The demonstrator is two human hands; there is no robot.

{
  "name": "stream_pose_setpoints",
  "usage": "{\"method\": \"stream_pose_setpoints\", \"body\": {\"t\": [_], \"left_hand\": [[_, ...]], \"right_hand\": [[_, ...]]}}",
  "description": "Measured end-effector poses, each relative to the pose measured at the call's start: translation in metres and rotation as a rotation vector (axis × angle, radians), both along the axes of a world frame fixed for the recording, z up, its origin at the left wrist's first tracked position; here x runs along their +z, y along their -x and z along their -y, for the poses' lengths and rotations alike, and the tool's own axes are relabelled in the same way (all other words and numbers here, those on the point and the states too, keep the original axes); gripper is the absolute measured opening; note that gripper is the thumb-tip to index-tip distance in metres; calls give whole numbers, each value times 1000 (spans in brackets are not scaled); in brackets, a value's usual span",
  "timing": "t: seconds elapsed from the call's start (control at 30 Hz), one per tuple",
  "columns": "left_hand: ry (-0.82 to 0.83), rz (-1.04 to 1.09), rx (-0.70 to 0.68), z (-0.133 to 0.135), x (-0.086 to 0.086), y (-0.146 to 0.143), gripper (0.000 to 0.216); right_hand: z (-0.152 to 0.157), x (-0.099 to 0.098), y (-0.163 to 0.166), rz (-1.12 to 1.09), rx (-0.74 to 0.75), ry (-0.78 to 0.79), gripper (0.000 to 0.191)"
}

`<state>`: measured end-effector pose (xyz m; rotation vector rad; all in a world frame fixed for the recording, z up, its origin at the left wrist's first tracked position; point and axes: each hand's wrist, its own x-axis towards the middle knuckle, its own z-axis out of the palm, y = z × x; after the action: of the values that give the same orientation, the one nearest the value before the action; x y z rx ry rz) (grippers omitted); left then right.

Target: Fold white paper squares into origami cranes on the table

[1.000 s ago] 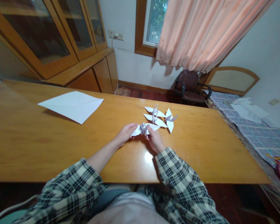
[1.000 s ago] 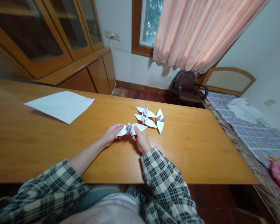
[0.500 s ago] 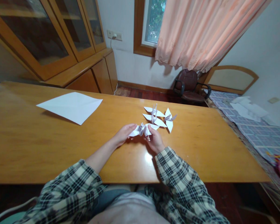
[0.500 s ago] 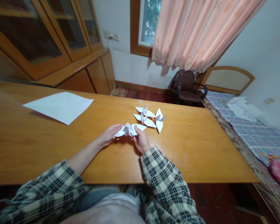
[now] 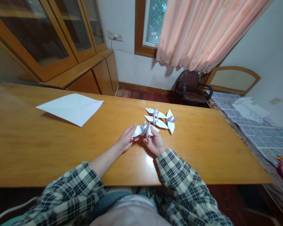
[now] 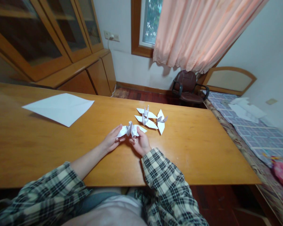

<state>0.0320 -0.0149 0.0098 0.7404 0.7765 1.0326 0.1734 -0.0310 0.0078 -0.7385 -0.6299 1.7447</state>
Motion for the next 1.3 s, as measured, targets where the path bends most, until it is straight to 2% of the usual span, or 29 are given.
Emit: {"method": "stream_pose_setpoints", "body": {"t": [0.13,0.27,0.37,0.5,0.57,0.6,0.67,0.73,0.8,0.87,0.93,1.13,1.3], "left_hand": [[-97,-176,-46,-2,-3,4,43],[-355,-417,-109,-8,1,17,38],[-532,-496,-76,-10,5,21,38],[-633,-531,-91,-11,2,19,26],[-655,-562,-64,-12,0,19,21],[-666,-591,-41,-13,-1,20,20],[-700,-661,6,-14,-1,23,19],[-751,-724,37,-15,1,26,18],[-806,-761,27,-14,4,28,16],[-835,-765,6,-14,5,29,14],[-835,-750,12,-14,5,30,14],[-752,-549,215,-21,0,31,13],[-710,-459,232,-21,0,29,16]], "right_hand": [[-2,0,-4,83,-9,17,37],[-4,1,-14,212,72,26,39],[-3,1,-18,275,115,17,40],[-3,-1,-18,371,187,-9,39],[-4,-1,-18,445,115,-31,37],[-4,-1,-18,496,17,-59,35],[-3,3,-20,630,-269,-167,38],[-2,9,-23,800,-466,-378,41],[1,14,-25,942,-424,-563,36],[3,16,-24,1008,-349,-652,18],[3,16,-23,1019,-351,-662,10],[2,15,-22,940,-532,-721,16],[0,11,-26,884,-550,-696,15]]}}
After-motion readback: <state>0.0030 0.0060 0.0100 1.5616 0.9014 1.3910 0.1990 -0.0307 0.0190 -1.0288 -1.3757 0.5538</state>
